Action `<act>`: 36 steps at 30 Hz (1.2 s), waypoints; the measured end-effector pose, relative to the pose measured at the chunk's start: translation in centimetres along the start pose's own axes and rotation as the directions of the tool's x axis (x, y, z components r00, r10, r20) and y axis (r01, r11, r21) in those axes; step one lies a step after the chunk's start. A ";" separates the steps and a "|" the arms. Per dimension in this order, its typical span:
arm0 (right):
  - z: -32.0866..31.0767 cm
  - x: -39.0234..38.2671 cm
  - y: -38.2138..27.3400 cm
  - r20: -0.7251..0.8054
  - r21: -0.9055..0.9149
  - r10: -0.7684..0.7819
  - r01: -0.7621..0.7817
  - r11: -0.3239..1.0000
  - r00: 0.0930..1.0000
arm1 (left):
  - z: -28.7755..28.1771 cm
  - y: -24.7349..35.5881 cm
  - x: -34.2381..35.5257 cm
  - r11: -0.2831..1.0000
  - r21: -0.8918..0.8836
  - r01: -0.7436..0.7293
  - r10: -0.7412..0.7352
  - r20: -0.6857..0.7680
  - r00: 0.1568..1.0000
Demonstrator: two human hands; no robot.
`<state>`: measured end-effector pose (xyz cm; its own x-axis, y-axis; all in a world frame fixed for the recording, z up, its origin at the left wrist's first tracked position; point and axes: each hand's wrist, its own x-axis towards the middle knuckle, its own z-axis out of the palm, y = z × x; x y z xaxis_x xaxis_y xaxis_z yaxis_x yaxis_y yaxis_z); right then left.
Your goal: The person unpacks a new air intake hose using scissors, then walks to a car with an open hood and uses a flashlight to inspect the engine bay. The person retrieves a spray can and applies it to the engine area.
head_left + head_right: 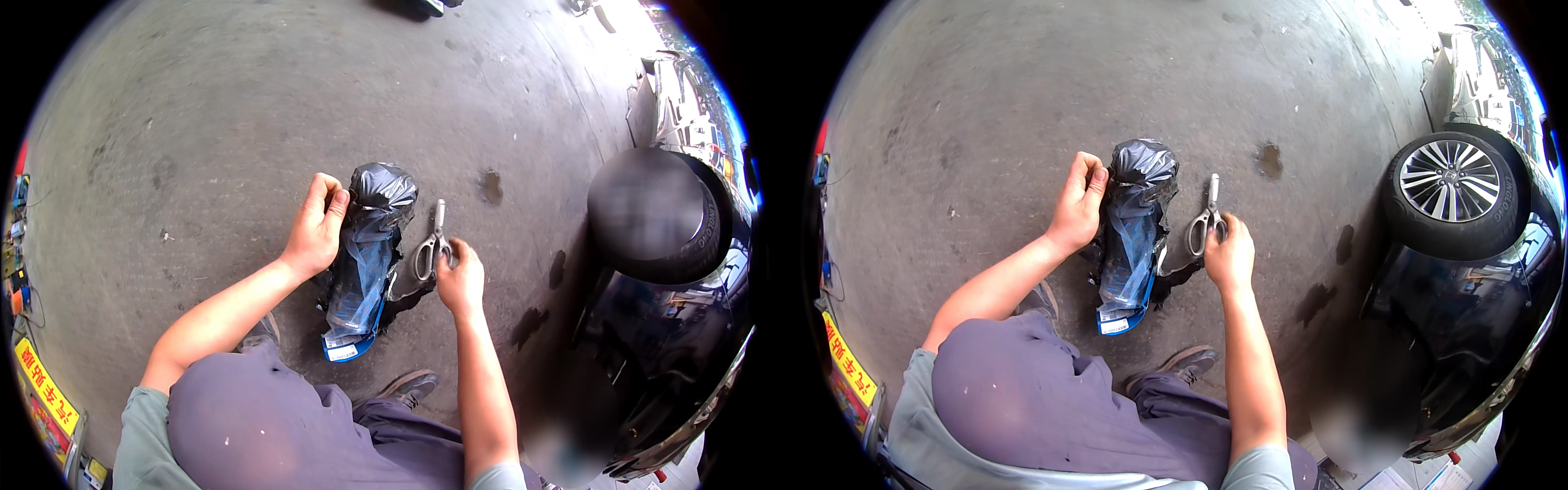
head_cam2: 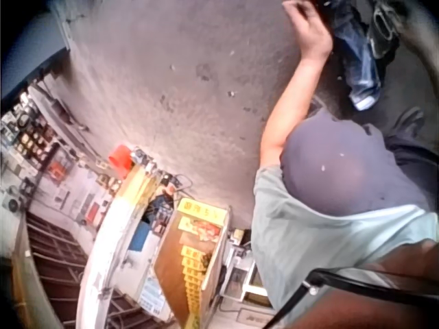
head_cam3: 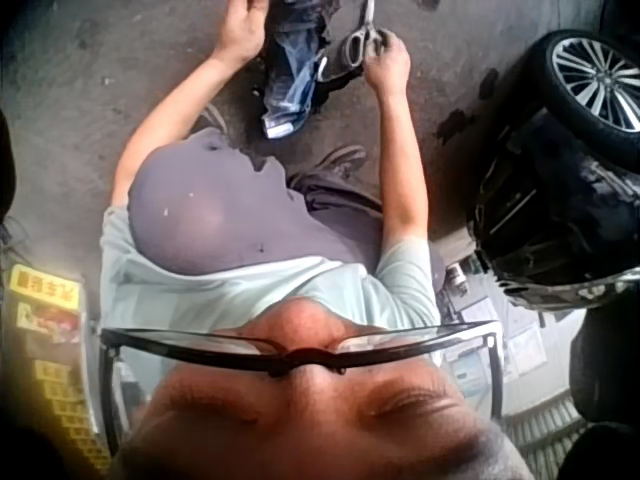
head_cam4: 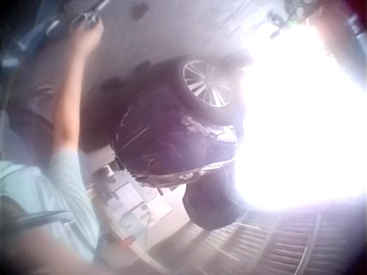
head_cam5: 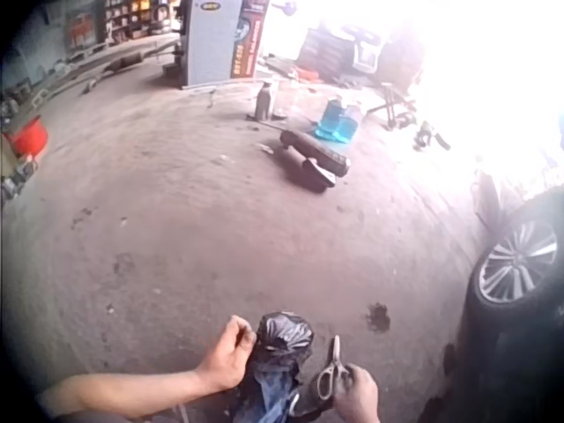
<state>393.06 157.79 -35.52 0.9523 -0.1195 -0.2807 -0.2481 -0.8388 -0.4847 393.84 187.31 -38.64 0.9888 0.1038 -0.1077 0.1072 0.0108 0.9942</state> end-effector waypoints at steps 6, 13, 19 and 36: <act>1.4 -1.4 -10.3 0.012 0.377 -0.397 0.364 0.852 0.918 | 0.0 1.5 -1.0 0.991 0.072 -0.114 0.107 0.088 0.990; 3.8 -0.9 -8.5 -0.248 0.383 -0.443 0.507 0.772 0.862 | -1.0 2.5 -0.6 0.992 0.112 -0.058 0.036 0.186 0.982; 4.7 -1.9 -7.4 -0.268 0.740 0.026 0.189 0.646 0.963 | -0.8 1.5 2.0 0.909 0.230 -0.348 0.376 -0.091 0.922; 6.1 -3.2 -10.5 0.226 0.250 -0.272 0.215 0.944 0.935 | -1.6 -4.6 4.0 0.787 -0.424 0.449 -0.491 0.011 0.871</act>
<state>391.55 170.18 -34.55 0.9183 0.2363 -0.3175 -0.0742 -0.6851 -0.7246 397.15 189.27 -43.63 0.8101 0.0738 -0.5816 0.4836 0.4768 0.7340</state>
